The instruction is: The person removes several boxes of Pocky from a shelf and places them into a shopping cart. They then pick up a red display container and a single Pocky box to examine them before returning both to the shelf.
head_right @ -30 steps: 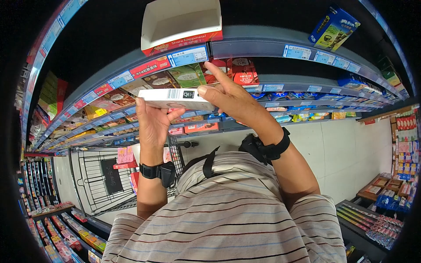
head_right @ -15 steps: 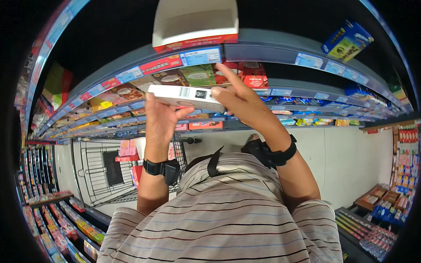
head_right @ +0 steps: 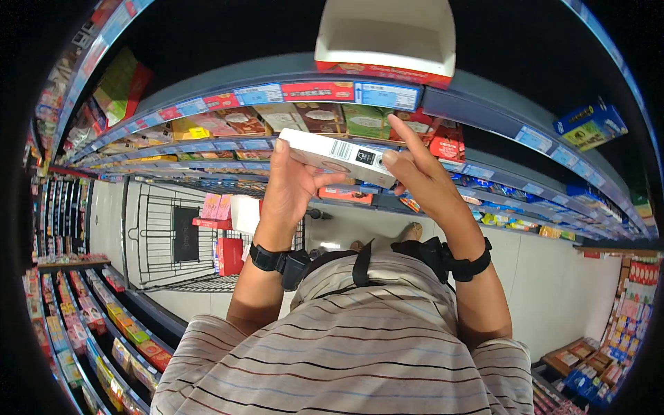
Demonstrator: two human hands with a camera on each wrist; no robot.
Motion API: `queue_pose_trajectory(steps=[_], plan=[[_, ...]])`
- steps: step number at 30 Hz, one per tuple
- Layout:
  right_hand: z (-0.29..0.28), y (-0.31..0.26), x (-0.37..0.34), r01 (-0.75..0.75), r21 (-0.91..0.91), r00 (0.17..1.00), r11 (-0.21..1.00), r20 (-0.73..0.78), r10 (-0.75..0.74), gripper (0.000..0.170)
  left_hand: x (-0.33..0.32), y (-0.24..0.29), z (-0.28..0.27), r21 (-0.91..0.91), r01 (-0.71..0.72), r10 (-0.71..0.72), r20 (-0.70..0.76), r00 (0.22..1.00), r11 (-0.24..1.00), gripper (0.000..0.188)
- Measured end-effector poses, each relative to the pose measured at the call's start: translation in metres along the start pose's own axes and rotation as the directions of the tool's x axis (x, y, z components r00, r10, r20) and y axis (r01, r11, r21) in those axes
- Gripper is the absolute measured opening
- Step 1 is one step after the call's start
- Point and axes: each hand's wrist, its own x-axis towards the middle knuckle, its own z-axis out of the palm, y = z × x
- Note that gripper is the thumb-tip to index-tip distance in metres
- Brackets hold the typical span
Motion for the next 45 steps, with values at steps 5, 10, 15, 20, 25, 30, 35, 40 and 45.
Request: queue_pose_trajectory(steps=[5, 10, 15, 20, 25, 30, 35, 40, 45], plan=[[0.012, -0.003, 0.011, 0.0, -0.032, 0.998, 1.0, 0.063, 0.002, 0.068, -0.009, 0.01, -0.013, 0.006, -0.028, 0.028, -0.022, 0.999, 1.0, 0.077], [0.028, -0.006, 0.022, -0.005, -0.038, 0.992, 0.999, 0.127, 0.01, 0.068, -0.016, 0.017, -0.027, 0.002, -0.058, 0.058, -0.066, 0.996, 0.998, 0.08], [0.046, -0.019, 0.031, -0.026, -0.058, 0.982, 0.998, 0.186, 0.037, 0.067, -0.026, 0.029, -0.036, 0.017, -0.098, 0.099, -0.105, 0.99, 0.995, 0.083], [0.061, -0.019, 0.046, 0.016, -0.088, 0.977, 0.996, 0.211, 0.003, 0.072, -0.032, 0.037, -0.05, 0.022, -0.156, 0.157, -0.151, 0.976, 0.988, 0.083], [0.072, -0.029, 0.058, -0.004, -0.181, 0.959, 0.983, 0.279, 0.055, 0.064, -0.035, 0.044, -0.064, -0.014, -0.178, 0.173, -0.168, 0.97, 0.984, 0.083], [0.085, -0.017, 0.073, 0.086, -0.096, 0.966, 0.992, 0.252, -0.059, 0.077, -0.036, 0.048, -0.07, -0.027, -0.207, 0.197, -0.205, 0.959, 0.978, 0.085], [0.087, -0.024, 0.077, 0.059, -0.173, 0.955, 0.983, 0.297, -0.005, 0.073, -0.036, 0.051, -0.077, -0.031, -0.218, 0.207, -0.2, 0.958, 0.976, 0.084], [0.092, -0.018, 0.081, 0.095, -0.118, 0.962, 0.988, 0.265, -0.061, 0.082, -0.034, 0.051, -0.083, -0.038, -0.217, 0.205, -0.204, 0.957, 0.975, 0.083], [0.094, -0.017, 0.084, 0.091, -0.094, 0.965, 0.991, 0.255, -0.065, 0.085, -0.031, 0.053, -0.084, -0.036, -0.219, 0.207, -0.201, 0.957, 0.975, 0.083]])
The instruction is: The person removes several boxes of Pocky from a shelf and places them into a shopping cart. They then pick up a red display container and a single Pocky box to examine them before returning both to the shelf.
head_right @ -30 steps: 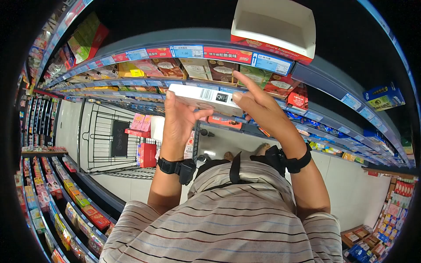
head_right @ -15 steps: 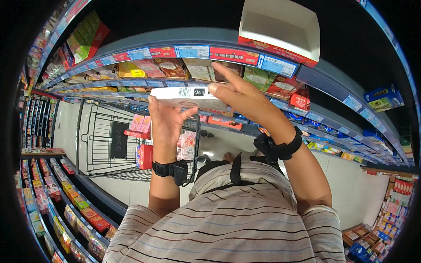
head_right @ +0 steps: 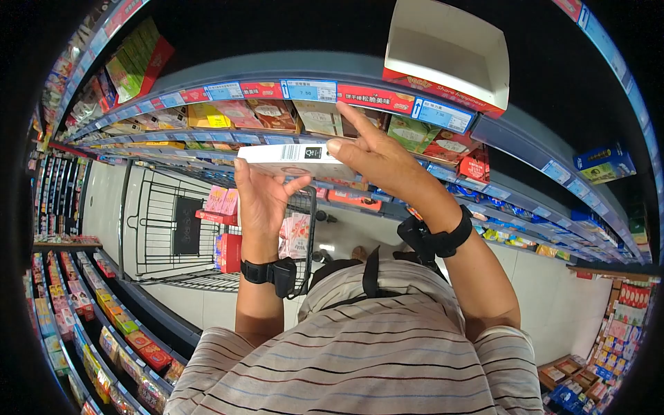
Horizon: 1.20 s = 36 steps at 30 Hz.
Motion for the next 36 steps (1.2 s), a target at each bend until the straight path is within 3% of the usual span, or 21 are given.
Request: queue_pose_trajectory(steps=[15, 33, 36], plan=[[0.003, -0.003, 0.003, -0.031, -0.006, 0.999, 1.0, -0.009, 0.031, 0.083, 0.0, 0.002, -0.003, -0.015, 0.007, -0.007, -0.014, 1.0, 1.0, 0.079], [0.033, -0.017, 0.027, -0.066, -0.039, 0.986, 0.997, 0.153, 0.071, 0.081, -0.018, 0.02, -0.031, -0.027, -0.08, 0.076, -0.127, 0.989, 0.996, 0.077], [0.033, -0.016, 0.026, -0.058, -0.033, 0.984, 0.998, 0.164, 0.063, 0.082, -0.019, 0.02, -0.029, -0.016, -0.083, 0.08, -0.146, 0.986, 0.996, 0.084]])
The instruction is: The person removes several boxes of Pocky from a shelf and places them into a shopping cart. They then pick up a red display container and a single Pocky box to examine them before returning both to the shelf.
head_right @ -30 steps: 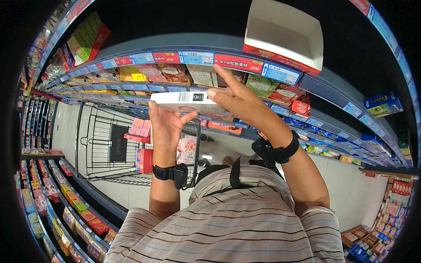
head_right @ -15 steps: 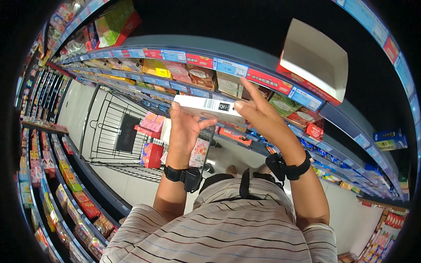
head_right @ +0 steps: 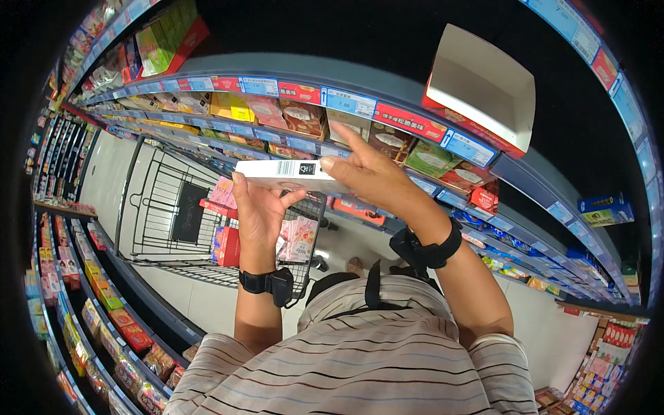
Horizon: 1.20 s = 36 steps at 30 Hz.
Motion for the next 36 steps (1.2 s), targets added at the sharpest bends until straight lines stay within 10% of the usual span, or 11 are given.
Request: queue_pose_trajectory(steps=[36], plan=[[-0.049, 0.052, -0.102, -0.011, 0.318, 0.994, 0.948, -0.103, 0.046, 0.054, -0.034, -0.03, 0.071, 0.122, 0.152, -0.172, 0.176, 0.969, 0.981, 0.064]])
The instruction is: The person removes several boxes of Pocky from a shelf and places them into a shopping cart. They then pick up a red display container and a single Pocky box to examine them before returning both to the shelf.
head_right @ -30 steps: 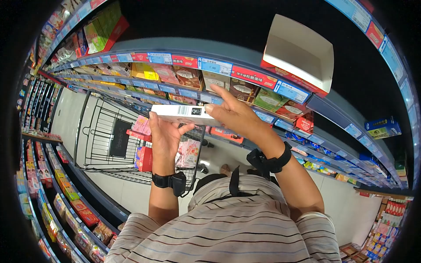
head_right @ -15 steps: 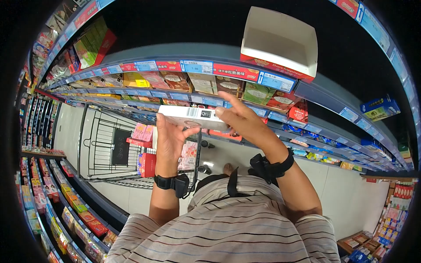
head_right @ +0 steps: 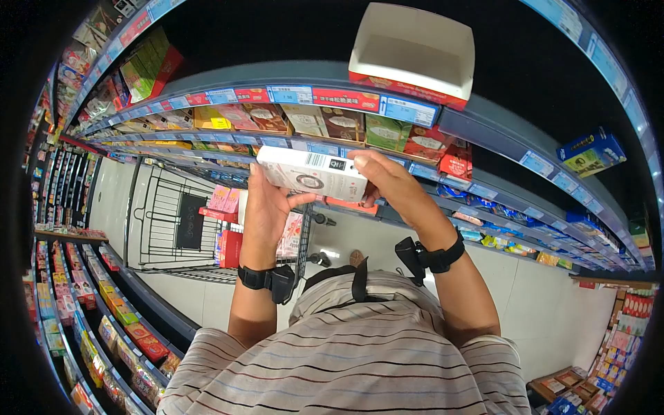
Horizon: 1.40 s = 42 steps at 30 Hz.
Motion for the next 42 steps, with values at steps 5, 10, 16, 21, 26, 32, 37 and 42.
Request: queue_pose_trajectory(steps=[5, 10, 16, 21, 26, 32, 37, 42], plan=[[-0.016, 0.004, -0.028, -0.035, 0.138, 0.999, 0.99, -0.011, 0.037, 0.055, -0.011, -0.005, 0.026, 0.045, 0.046, -0.048, 0.039, 0.998, 0.998, 0.064], [-0.039, 0.02, -0.054, -0.031, 0.309, 0.999, 0.95, -0.027, 0.042, 0.054, -0.019, -0.029, 0.037, 0.182, 0.093, -0.095, -0.001, 0.996, 0.979, 0.065], [-0.026, 0.025, -0.078, 0.228, 0.104, 0.947, 0.968, -0.257, -0.195, 0.047, -0.054, -0.044, 0.067, 0.18, 0.204, -0.206, -0.01, 0.979, 0.962, 0.068], [-0.004, 0.035, -0.083, 0.276, -0.239, 0.902, 0.931, -0.271, -0.336, 0.056, -0.069, -0.053, 0.079, 0.159, 0.161, -0.179, 0.104, 0.978, 0.974, 0.066], [0.023, 0.028, -0.089, 0.386, -0.645, 0.819, 0.659, -0.088, -0.566, 0.068, -0.081, -0.042, 0.073, 0.192, 0.167, -0.179, 0.046, 0.983, 0.967, 0.057], [0.024, 0.041, -0.097, 0.326, -0.227, 0.925, 0.918, -0.123, -0.359, 0.055, -0.095, -0.044, 0.065, 0.09, 0.123, -0.115, -0.089, 0.989, 0.988, 0.047], [0.009, 0.041, -0.11, 0.114, -0.065, 0.993, 0.991, -0.034, -0.117, 0.04, -0.11, -0.049, 0.067, 0.102, 0.152, -0.148, -0.045, 0.988, 0.983, 0.05], [0.006, 0.044, -0.12, 0.054, 0.03, 0.998, 0.998, -0.043, -0.052, 0.036, -0.119, -0.058, 0.078, 0.142, 0.19, -0.192, 0.0, 0.981, 0.971, 0.05]])
